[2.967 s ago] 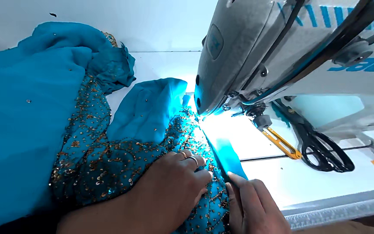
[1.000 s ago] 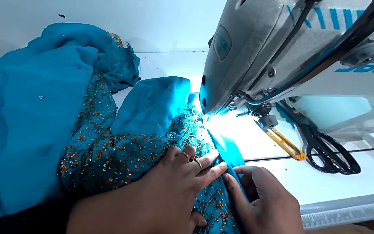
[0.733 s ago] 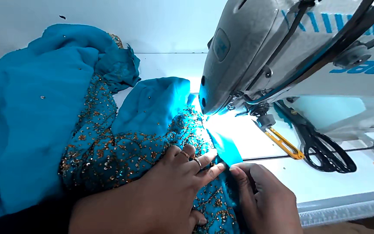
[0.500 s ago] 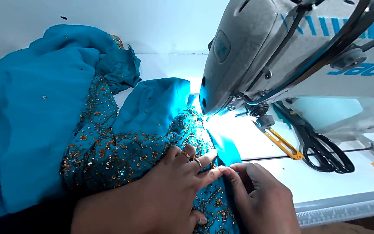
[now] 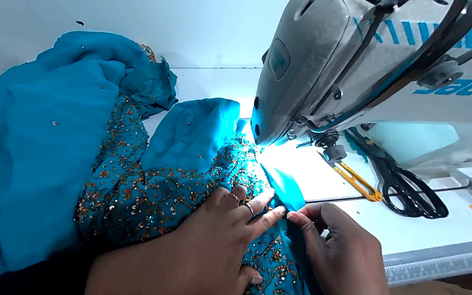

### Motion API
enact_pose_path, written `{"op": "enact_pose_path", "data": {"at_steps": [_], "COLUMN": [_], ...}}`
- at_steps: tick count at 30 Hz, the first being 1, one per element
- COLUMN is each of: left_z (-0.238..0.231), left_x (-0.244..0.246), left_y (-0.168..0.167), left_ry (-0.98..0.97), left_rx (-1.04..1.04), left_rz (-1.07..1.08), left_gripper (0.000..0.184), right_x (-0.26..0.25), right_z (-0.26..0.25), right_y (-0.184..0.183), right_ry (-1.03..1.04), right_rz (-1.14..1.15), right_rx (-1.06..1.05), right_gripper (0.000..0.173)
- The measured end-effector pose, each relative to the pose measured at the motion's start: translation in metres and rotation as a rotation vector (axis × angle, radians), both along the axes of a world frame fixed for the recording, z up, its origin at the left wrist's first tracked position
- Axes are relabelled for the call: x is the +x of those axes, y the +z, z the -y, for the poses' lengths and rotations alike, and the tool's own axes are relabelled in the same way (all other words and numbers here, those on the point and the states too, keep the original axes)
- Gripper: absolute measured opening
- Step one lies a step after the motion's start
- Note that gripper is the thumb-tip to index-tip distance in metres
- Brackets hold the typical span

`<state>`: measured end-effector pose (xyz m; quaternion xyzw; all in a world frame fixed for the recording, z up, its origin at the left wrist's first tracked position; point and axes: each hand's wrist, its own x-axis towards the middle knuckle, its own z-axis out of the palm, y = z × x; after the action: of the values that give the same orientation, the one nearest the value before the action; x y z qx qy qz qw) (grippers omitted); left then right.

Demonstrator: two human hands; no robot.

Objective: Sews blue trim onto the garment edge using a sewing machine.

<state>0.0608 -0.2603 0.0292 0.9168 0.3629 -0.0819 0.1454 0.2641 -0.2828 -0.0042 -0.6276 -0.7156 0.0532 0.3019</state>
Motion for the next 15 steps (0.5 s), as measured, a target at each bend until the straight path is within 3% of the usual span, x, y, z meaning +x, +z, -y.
{"op": "enact_pose_path", "data": {"at_steps": [15], "left_z": [0.0008], "left_x": [-0.0012], "left_y": [-0.0038], "left_ry": [-0.036], "left_rx": [0.047], "left_rz": [-0.001], "left_gripper": [0.088], "right_x": [-0.0003], "right_z": [-0.0048], "right_y": [0.0003], "right_ry": [0.067], "right_rz": [-0.14], "right_rx": [-0.085], "right_gripper": [0.025]}}
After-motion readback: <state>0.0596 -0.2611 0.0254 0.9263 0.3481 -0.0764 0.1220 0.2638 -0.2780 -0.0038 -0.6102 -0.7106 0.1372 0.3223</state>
